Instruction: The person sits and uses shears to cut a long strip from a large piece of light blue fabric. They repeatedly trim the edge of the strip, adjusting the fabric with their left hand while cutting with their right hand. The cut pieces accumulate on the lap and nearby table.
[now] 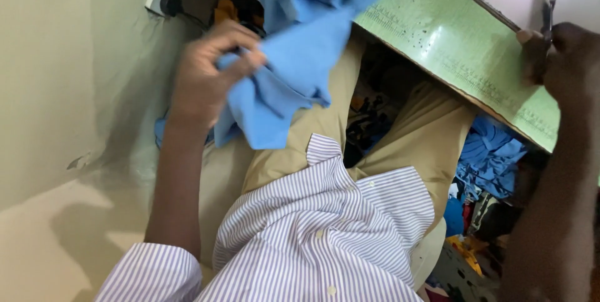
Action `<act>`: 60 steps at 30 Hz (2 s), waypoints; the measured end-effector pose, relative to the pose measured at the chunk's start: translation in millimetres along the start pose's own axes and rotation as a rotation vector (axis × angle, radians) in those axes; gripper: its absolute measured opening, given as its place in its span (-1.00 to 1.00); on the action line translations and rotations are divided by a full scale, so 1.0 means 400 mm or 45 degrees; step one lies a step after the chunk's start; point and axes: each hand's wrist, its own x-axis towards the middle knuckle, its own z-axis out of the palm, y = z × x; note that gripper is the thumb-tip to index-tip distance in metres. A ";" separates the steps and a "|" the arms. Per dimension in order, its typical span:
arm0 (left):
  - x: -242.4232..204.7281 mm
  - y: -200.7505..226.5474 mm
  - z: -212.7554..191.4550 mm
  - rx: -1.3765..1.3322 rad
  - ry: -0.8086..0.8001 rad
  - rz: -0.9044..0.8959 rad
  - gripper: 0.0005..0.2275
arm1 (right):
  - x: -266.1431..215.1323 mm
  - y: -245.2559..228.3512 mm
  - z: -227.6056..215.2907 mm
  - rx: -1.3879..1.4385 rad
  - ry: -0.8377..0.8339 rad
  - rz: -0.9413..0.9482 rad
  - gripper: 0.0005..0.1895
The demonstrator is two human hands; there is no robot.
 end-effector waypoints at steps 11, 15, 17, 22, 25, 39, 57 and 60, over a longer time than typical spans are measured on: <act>-0.131 0.047 -0.058 0.446 0.124 -0.164 -0.91 | -0.464 -0.171 -0.027 0.162 -0.026 0.333 -0.44; -0.186 -0.052 -0.011 0.894 0.171 -0.030 -0.83 | -0.624 -0.225 0.129 0.764 -0.075 0.256 -0.30; -0.184 -0.069 0.014 1.041 0.365 -0.061 -0.76 | -0.666 -0.246 0.215 0.926 -0.404 0.086 -0.37; -0.207 -0.015 0.029 0.957 0.756 0.054 -0.76 | -0.600 -0.577 0.223 1.076 -1.141 -0.290 -0.42; -0.212 0.007 0.023 0.965 0.921 0.207 -0.76 | -0.557 -0.633 0.233 0.914 -1.296 -0.552 -0.33; -0.207 0.026 0.007 0.974 0.915 0.356 -0.71 | -0.481 -0.614 0.199 0.488 -1.139 -0.677 -0.49; -0.185 0.056 0.033 0.502 0.836 0.267 -0.71 | -0.509 -0.566 0.216 0.633 -1.070 -0.616 -0.51; -0.183 0.058 0.037 0.475 0.876 0.268 -0.73 | -0.522 -0.594 0.217 0.713 -1.116 -0.618 -0.35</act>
